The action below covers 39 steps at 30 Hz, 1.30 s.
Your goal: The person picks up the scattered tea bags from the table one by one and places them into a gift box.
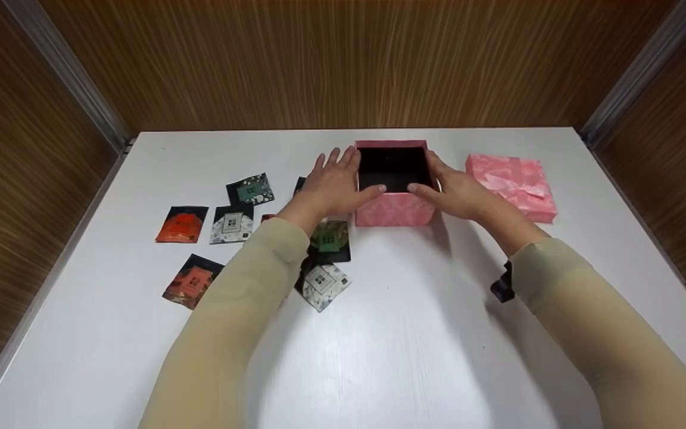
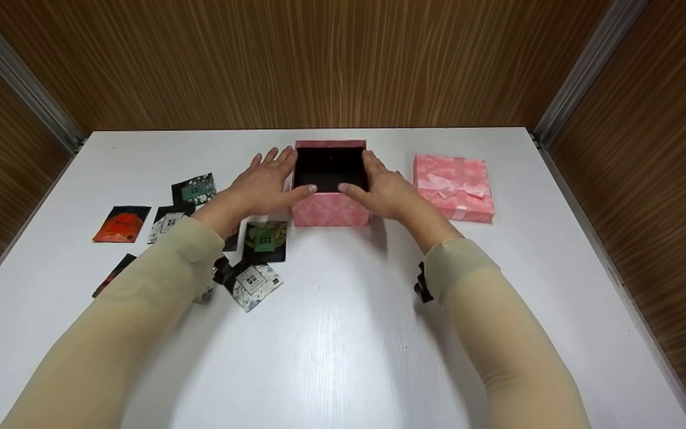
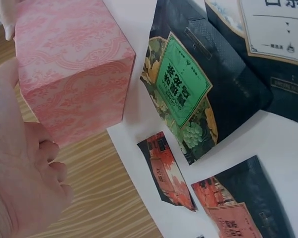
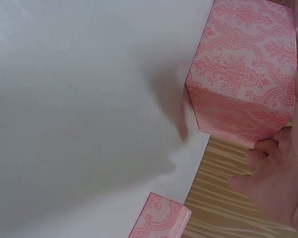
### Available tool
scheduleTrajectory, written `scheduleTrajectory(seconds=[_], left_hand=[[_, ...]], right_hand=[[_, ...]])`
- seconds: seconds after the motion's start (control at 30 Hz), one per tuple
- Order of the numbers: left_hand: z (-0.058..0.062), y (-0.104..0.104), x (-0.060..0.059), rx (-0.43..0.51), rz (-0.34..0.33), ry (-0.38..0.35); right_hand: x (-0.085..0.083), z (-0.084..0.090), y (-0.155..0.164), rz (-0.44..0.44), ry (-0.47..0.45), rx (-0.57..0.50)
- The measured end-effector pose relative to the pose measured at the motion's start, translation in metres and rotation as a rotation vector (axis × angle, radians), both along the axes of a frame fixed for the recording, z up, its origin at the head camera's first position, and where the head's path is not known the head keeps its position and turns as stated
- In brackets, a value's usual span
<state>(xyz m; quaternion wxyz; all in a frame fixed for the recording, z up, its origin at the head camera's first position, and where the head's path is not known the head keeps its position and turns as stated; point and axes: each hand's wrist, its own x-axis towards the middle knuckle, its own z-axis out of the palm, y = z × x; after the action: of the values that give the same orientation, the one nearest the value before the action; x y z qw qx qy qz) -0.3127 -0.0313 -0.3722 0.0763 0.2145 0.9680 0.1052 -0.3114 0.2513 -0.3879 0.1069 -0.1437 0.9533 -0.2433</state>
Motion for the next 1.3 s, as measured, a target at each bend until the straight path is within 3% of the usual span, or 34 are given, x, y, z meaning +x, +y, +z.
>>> scheduleTrajectory(seconds=[0.37,0.97,1.3], left_hand=[[0.004,0.004,0.011,-0.062,-0.033,0.042],[-0.006,-0.005,0.041,-0.087,-0.048,0.110],[-0.010,-0.004,0.058,-0.084,-0.066,0.143]], right_hand=[[0.016,0.002,0.004,-0.012,0.006,0.012],[0.048,-0.011,0.000,0.021,0.103,0.002],[0.067,-0.013,0.002,0.035,0.096,0.011]])
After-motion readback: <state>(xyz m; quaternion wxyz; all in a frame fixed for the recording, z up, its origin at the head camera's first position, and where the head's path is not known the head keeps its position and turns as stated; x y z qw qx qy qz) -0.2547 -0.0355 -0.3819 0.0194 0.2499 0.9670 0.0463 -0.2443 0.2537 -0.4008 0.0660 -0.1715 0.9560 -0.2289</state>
